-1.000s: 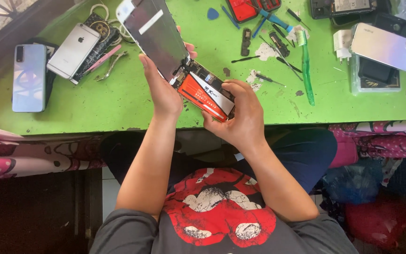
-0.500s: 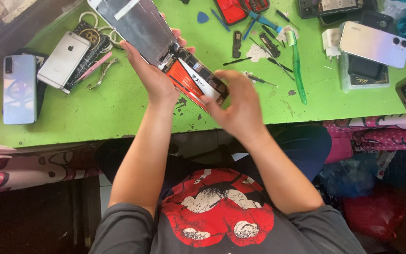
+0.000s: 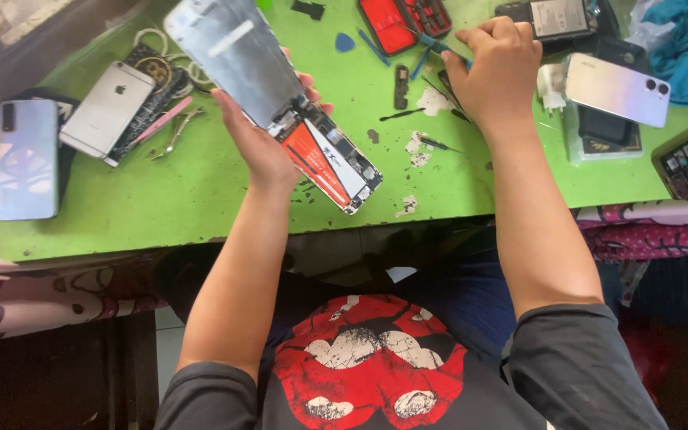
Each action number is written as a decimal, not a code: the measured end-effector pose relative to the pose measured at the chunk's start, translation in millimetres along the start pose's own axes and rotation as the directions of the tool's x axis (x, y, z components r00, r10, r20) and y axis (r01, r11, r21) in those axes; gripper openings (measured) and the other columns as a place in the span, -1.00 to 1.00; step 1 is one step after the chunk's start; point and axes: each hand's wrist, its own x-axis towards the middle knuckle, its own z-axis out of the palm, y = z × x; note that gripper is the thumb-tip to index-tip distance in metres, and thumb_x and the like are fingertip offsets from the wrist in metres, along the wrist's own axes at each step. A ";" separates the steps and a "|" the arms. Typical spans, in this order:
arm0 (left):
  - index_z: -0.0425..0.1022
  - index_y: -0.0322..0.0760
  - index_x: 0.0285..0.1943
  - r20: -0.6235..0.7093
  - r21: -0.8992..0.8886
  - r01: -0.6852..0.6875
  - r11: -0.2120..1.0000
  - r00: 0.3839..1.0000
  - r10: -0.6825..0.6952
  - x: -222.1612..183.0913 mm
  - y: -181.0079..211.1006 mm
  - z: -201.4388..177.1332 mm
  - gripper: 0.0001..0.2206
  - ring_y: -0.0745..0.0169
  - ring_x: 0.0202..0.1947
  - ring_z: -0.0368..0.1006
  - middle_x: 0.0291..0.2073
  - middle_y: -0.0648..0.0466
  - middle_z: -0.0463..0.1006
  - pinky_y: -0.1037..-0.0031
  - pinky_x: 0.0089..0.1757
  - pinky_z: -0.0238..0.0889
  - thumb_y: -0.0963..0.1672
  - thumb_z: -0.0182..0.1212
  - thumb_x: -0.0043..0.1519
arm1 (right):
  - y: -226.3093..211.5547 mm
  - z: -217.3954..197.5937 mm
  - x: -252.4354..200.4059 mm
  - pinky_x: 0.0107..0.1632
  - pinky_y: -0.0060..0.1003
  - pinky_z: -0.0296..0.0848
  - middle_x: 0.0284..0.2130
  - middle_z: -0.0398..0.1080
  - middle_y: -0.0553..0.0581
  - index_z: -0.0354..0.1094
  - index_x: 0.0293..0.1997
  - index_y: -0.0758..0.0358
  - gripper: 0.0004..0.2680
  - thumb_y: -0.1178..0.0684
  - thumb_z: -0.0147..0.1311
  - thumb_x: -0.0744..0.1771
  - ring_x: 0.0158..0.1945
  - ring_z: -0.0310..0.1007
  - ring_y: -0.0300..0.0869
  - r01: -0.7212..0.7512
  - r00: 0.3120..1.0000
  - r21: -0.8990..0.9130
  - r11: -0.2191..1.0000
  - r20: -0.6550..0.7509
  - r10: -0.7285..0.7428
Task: Disassembling a mobile phone to remove the screen and battery assembly using specialized repair tools.
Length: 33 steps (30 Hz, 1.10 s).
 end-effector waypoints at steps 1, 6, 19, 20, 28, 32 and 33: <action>0.38 -0.38 0.22 0.002 0.003 -0.008 1.000 1.000 0.008 -0.4 0.8 1.0 -0.22 0.06 -0.25 0.57 -0.21 -0.15 0.59 0.18 -0.20 0.55 0.29 0.07 0.10 | -2.2 0.3 1.8 -0.18 -0.02 0.30 -0.17 0.43 0.06 0.64 0.06 0.09 -0.75 -0.18 0.29 0.39 -0.08 0.31 0.04 0.005 1.000 0.004 1.000 -0.006 -0.005; 0.41 -0.38 0.20 -0.063 0.047 0.009 0.999 0.998 -0.006 -0.4 0.3 4.4 -0.23 0.05 -0.27 0.51 -0.22 -0.14 0.57 0.13 -0.20 0.47 0.29 -0.07 0.15 | -13.3 -24.3 -11.3 -0.12 -0.16 0.32 -0.18 0.44 0.10 0.57 0.01 0.12 -0.85 -0.05 0.32 0.40 -0.11 0.35 -0.04 -0.103 0.993 0.098 0.990 0.073 0.096; 0.41 -0.38 0.21 -0.067 0.046 0.007 0.999 0.998 -0.004 -2.2 3.3 11.9 -0.23 0.03 -0.28 0.51 -0.23 -0.14 0.57 0.09 -0.21 0.48 0.28 -0.02 0.14 | -76.0 -101.6 -55.9 -0.25 -0.10 0.51 -0.12 0.58 0.09 0.56 -0.09 0.18 -0.84 0.01 0.03 0.44 -0.11 0.53 -0.05 -0.204 0.863 0.240 0.949 0.502 0.059; 0.41 -0.37 0.20 -0.074 0.056 0.009 0.998 0.997 -0.005 -2.4 3.5 12.8 -0.22 0.04 -0.29 0.51 -0.24 -0.14 0.57 0.11 -0.22 0.48 0.29 -0.05 0.13 | -80.0 -106.4 -54.6 -0.22 -0.15 0.51 -0.12 0.55 0.15 0.46 -0.03 0.26 -0.86 0.03 0.01 0.46 -0.15 0.52 -0.06 -0.284 0.897 0.424 0.860 0.434 0.082; 0.40 -0.38 0.15 -0.131 0.078 0.022 0.997 0.991 -0.011 -3.9 4.5 20.7 -0.20 0.03 -0.32 0.50 -0.29 -0.15 0.54 0.11 -0.28 0.46 0.31 -0.06 0.06 | -123.6 -91.9 -56.7 -0.28 -0.37 0.62 -0.17 0.56 0.22 0.28 0.03 0.06 -0.88 0.23 0.01 0.44 -0.29 0.59 -0.19 -0.375 0.728 0.820 -0.433 0.549 0.410; 0.41 -0.37 0.16 -0.126 0.047 0.053 0.997 0.991 -0.047 -3.0 4.0 18.2 -0.20 0.02 -0.31 0.51 -0.27 -0.16 0.56 0.10 -0.26 0.47 0.31 -0.04 0.07 | -136.0 -82.6 -53.6 -0.32 -0.40 0.64 -0.15 0.56 0.34 0.24 0.12 0.16 -0.75 0.27 0.16 0.36 -0.27 0.64 -0.17 -0.321 0.702 0.768 -0.555 0.586 0.405; 0.41 -0.38 0.19 -0.119 0.020 0.070 0.997 0.991 -0.067 -3.3 3.7 15.9 -0.20 0.02 -0.29 0.53 -0.25 -0.17 0.57 0.10 -0.24 0.48 0.30 -0.02 0.07 | -137.3 -80.0 -53.5 -0.30 -0.39 0.65 -0.13 0.54 0.37 0.20 0.20 0.16 -0.68 0.27 0.18 0.35 -0.25 0.64 -0.16 -0.328 0.690 0.767 -0.551 0.593 0.415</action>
